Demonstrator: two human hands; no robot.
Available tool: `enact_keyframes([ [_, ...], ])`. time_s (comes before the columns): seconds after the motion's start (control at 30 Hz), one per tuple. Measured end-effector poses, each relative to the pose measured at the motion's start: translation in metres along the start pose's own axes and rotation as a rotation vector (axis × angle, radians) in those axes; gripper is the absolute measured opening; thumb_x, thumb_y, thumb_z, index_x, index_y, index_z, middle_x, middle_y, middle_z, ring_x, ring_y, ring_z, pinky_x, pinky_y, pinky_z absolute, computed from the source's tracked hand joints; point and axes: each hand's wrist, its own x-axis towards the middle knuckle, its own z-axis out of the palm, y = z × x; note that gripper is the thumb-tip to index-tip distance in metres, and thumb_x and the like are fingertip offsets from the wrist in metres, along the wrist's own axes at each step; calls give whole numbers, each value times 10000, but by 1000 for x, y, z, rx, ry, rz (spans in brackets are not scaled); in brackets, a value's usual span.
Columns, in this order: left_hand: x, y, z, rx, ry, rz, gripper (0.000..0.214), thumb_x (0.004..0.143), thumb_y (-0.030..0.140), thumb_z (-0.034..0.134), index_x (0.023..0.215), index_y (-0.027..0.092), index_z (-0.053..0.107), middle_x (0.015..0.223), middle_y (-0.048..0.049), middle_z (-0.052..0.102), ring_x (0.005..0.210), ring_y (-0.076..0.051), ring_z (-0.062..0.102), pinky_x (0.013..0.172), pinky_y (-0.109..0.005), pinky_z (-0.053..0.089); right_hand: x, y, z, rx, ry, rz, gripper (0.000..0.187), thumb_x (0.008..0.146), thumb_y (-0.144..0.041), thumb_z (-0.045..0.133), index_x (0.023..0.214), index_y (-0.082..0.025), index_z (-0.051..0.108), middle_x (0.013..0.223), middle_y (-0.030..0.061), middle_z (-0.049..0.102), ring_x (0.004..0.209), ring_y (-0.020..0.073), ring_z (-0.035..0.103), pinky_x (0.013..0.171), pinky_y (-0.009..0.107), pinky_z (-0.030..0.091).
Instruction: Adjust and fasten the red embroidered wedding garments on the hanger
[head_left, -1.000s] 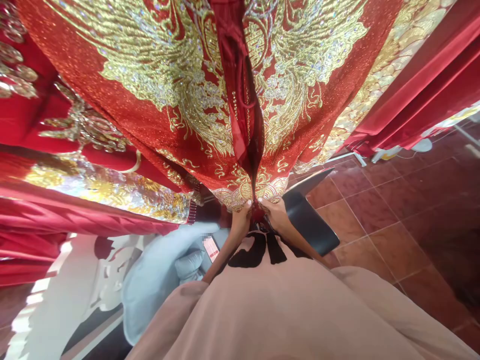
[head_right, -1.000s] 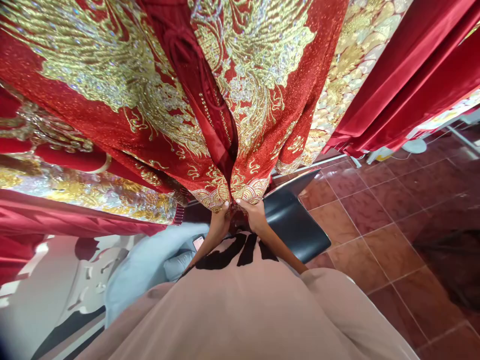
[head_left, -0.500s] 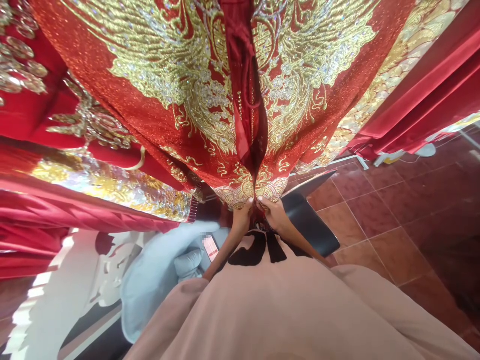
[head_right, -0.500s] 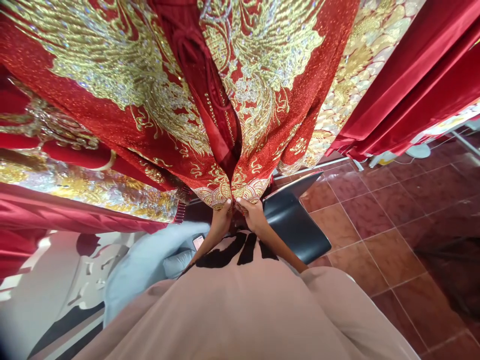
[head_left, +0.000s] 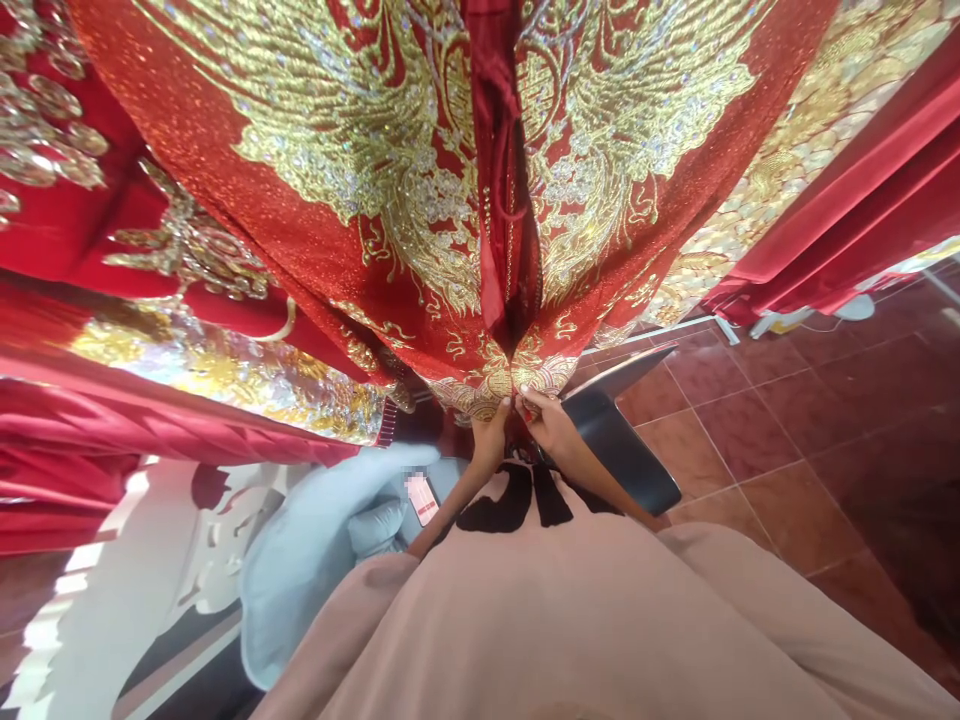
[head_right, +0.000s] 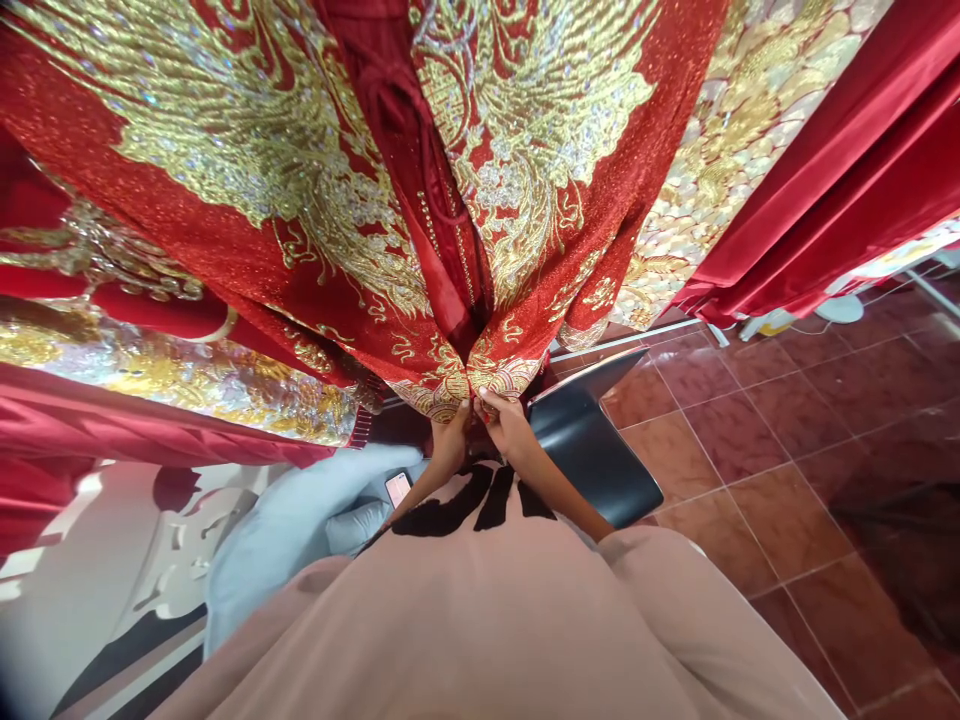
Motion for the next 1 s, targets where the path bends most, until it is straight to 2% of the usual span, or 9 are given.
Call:
enact_keyframes([
  [0.1, 8, -3, -4, 47, 45, 43, 542, 635, 380, 786, 1096, 150, 620, 1069, -97, 674, 1051, -221, 616, 992, -367, 433, -4, 6, -10, 6, 3, 57, 211, 584, -196, 777, 702, -183, 603, 692, -38, 680, 625, 83, 621, 597, 180, 536],
  [0.2, 15, -4, -9, 145, 64, 77, 519, 635, 396, 774, 1059, 132, 635, 1064, -106, 672, 1025, -213, 620, 979, -350, 434, -9, 15, -17, -74, 48, 158, 210, 645, -279, 755, 762, -186, 608, 658, -36, 666, 514, 80, 582, 490, 193, 506],
  [0.33, 19, -5, -11, 254, 49, 93, 471, 646, 422, 750, 984, 108, 654, 955, -103, 688, 875, -193, 645, 881, -338, 483, -11, 20, -11, -128, 35, 145, 175, 658, -187, 743, 741, -173, 589, 572, -63, 591, 409, 34, 463, 389, 147, 406],
  [0.47, 21, -6, -9, 298, 59, 117, 423, 658, 412, 741, 941, 110, 654, 895, -96, 690, 847, -187, 646, 848, -322, 495, -9, 16, 0, -51, 91, 285, 129, 755, -145, 643, 690, -164, 534, 497, -73, 503, 378, 8, 382, 362, 108, 332],
  [0.53, 22, -5, -8, 322, 68, 134, 412, 650, 412, 747, 918, 114, 651, 869, -93, 689, 833, -183, 644, 842, -316, 495, -8, 14, 4, -54, 108, 299, 133, 793, -147, 596, 686, -164, 517, 491, -71, 486, 373, 5, 366, 364, 104, 324],
  [0.67, 21, 0, -3, 345, 53, 148, 395, 646, 417, 745, 879, 117, 640, 802, -80, 679, 776, -177, 638, 805, -311, 504, -7, 16, 8, -108, 142, 211, 136, 766, -146, 609, 678, -171, 508, 487, -79, 459, 372, 9, 354, 365, 115, 310],
  [0.8, 21, 2, -2, 377, 48, 165, 353, 687, 427, 704, 853, 126, 625, 818, -81, 672, 772, -172, 631, 778, -306, 503, -6, 19, 12, -232, 223, 20, 104, 721, -162, 619, 680, -178, 525, 472, -92, 444, 373, 21, 370, 370, 133, 321],
  [0.87, 22, 1, -2, 399, 51, 167, 328, 702, 439, 685, 782, 129, 610, 762, -70, 655, 717, -161, 618, 726, -294, 501, -5, 18, 14, -325, 245, -66, 105, 716, -175, 601, 646, -171, 522, 454, -87, 448, 363, 25, 374, 360, 142, 310],
  [1.0, 26, -1, -5, 439, 29, 168, 352, 692, 471, 682, 636, 147, 560, 647, -46, 604, 629, -148, 580, 665, -290, 484, -2, 11, 19, -516, 188, -127, 168, 685, -172, 580, 542, -155, 492, 416, -68, 451, 327, 20, 335, 324, 152, 213],
])
